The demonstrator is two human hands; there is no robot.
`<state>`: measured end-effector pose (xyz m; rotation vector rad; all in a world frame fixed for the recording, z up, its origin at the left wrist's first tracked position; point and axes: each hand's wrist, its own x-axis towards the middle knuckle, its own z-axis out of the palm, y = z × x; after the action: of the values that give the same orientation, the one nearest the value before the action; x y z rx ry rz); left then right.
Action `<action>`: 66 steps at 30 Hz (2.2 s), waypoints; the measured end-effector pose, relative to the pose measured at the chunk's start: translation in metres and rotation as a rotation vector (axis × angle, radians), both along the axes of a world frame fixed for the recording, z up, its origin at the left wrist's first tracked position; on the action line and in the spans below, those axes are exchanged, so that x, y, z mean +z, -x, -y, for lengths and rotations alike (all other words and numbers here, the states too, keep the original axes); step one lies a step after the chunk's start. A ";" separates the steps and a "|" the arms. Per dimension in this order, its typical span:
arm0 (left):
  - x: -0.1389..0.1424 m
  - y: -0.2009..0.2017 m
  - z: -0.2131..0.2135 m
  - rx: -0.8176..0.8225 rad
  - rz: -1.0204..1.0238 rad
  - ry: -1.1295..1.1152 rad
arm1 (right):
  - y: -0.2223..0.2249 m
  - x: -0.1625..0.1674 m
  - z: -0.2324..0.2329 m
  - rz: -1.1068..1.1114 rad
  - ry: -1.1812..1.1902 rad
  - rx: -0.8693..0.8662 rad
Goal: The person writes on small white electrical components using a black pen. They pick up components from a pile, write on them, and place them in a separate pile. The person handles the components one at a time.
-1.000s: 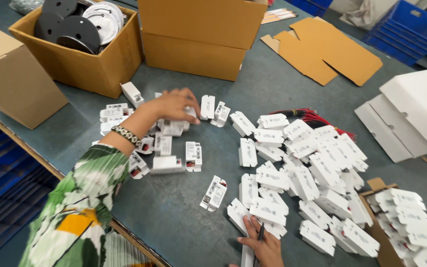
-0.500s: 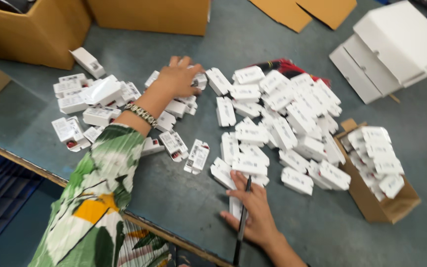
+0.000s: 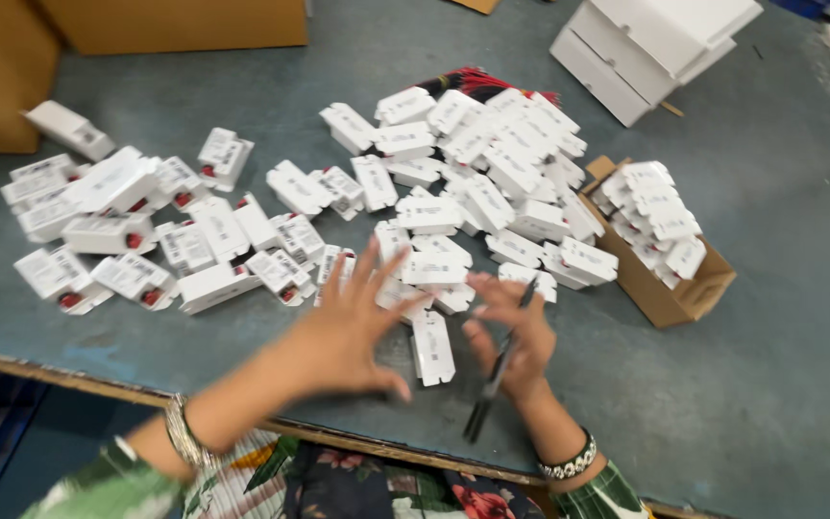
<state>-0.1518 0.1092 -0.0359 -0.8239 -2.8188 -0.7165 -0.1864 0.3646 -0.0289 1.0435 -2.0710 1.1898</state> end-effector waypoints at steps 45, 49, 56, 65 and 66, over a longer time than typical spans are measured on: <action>-0.005 0.013 0.014 0.385 0.049 -0.378 | -0.009 -0.037 0.008 0.410 -0.276 0.268; 0.039 0.078 0.074 0.425 -0.210 0.164 | -0.008 -0.038 0.004 0.418 -0.199 0.325; 0.045 0.115 0.099 0.297 -0.077 0.473 | -0.001 -0.038 0.000 0.306 -0.195 0.167; 0.033 0.020 0.010 0.408 0.177 -0.340 | 0.005 -0.032 -0.023 0.268 0.401 0.041; 0.019 0.007 -0.012 0.302 0.074 -0.265 | 0.006 -0.032 -0.023 0.289 0.422 0.052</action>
<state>-0.1588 0.1216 -0.0170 -0.3268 -2.7376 -1.0527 -0.1925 0.3873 -0.0612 0.7620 -1.8780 1.7953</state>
